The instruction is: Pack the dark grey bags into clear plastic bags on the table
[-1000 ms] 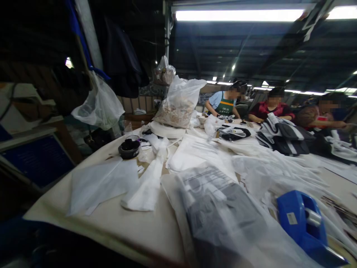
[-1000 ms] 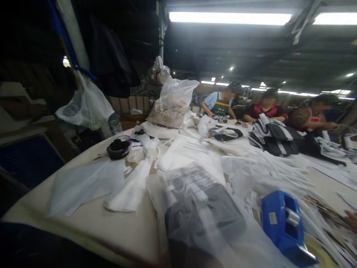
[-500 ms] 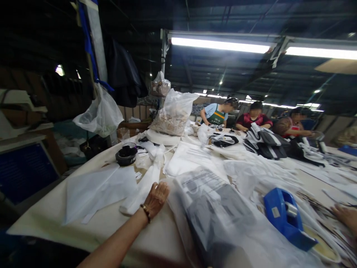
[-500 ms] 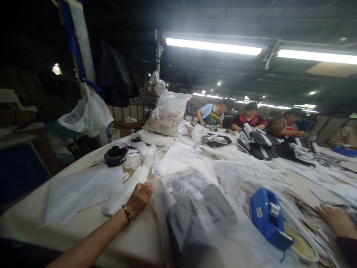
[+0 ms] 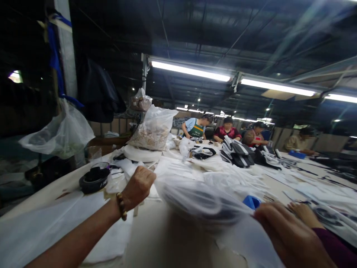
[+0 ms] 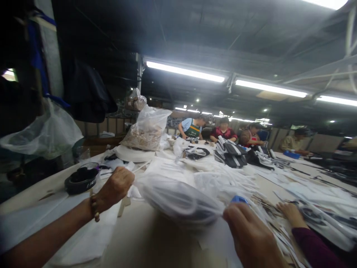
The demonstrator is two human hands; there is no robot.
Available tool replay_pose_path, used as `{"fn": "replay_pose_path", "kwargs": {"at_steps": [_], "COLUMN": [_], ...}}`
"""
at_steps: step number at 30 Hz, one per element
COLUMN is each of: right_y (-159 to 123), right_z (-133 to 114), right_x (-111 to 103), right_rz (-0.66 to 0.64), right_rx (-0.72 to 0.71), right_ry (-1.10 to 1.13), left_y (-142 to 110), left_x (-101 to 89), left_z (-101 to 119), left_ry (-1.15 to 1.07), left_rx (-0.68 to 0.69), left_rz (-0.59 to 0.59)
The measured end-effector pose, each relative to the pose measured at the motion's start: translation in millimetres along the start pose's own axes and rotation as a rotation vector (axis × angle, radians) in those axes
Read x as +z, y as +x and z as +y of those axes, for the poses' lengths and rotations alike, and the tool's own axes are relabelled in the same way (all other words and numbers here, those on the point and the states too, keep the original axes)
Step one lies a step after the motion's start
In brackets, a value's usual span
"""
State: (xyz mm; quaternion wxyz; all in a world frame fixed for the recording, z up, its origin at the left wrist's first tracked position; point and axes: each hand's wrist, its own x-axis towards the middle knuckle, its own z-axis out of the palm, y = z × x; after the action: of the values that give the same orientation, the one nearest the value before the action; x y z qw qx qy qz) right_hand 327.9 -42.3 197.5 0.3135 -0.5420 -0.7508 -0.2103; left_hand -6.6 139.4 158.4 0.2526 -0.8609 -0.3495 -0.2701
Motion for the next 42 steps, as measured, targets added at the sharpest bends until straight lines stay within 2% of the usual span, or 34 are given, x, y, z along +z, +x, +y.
{"fn": "replay_pose_path", "kwargs": {"at_steps": [1, 3, 6, 11, 13, 15, 17, 19, 23, 26, 29, 32, 34, 37, 39, 42], "right_y": [21, 54, 77, 88, 93, 99, 102, 102, 102, 103, 104, 106, 106, 103, 96, 87], "right_z": [11, 31, 53, 63, 60, 57, 57, 60, 53, 23, -12, -29, -29, -22, -19, -19], "right_x": [-7, -14, -6, 3, -1, -4, -4, -3, -2, 5, 26, 52, 66, 77, 81, 85], "right_rz": [0.028, 0.024, -0.058, -0.205, -0.31, -0.379, -0.39, -0.403, -0.499, -0.458, -0.402, -0.375, -0.383, -0.393, -0.357, -0.306], "right_rx": [-0.004, 0.094, 0.196, 0.192, 0.148, 0.09, 0.048, 0.043, 0.119, 0.078, -0.023, 0.041, 0.106, 0.124, 0.074, -0.005], "right_ry": [-0.04, -0.051, 0.014, 0.116, 0.165, 0.203, 0.21, 0.172, -0.062, -0.196, -0.117, -0.056, 0.002, 0.047, -0.005, -0.058], "left_y": [18, 50, 76, 77, 75, 75, 76, 77, 76, 72, 70, 70, 68, 59, 49, 38], "left_x": [-11.8, -30.7, -45.3, -58.9, -66.1, -70.2, -68.2, -60.5, -41.4, -34.1, -32.7, -33.5, -32.5, -25.3, -18.3, -11.9], "left_z": [-2, -3, -5, -13, -12, -5, 7, 21, 43, 49, 48, 46, 47, 55, 63, 71], "left_ry": [0.005, 0.009, -0.002, -0.044, -0.147, -0.294, -0.395, -0.406, -0.45, -0.558, -0.593, -0.58, -0.564, -0.534, -0.509, -0.47], "left_rx": [-0.013, -0.044, -0.076, -0.117, -0.132, -0.109, -0.078, -0.095, -0.196, -0.225, -0.194, -0.221, -0.285, -0.385, -0.347, -0.217], "left_rz": [-0.011, -0.051, -0.146, -0.33, -0.41, -0.438, -0.409, -0.378, -0.337, -0.277, -0.209, -0.234, -0.268, -0.268, -0.226, -0.185]}}
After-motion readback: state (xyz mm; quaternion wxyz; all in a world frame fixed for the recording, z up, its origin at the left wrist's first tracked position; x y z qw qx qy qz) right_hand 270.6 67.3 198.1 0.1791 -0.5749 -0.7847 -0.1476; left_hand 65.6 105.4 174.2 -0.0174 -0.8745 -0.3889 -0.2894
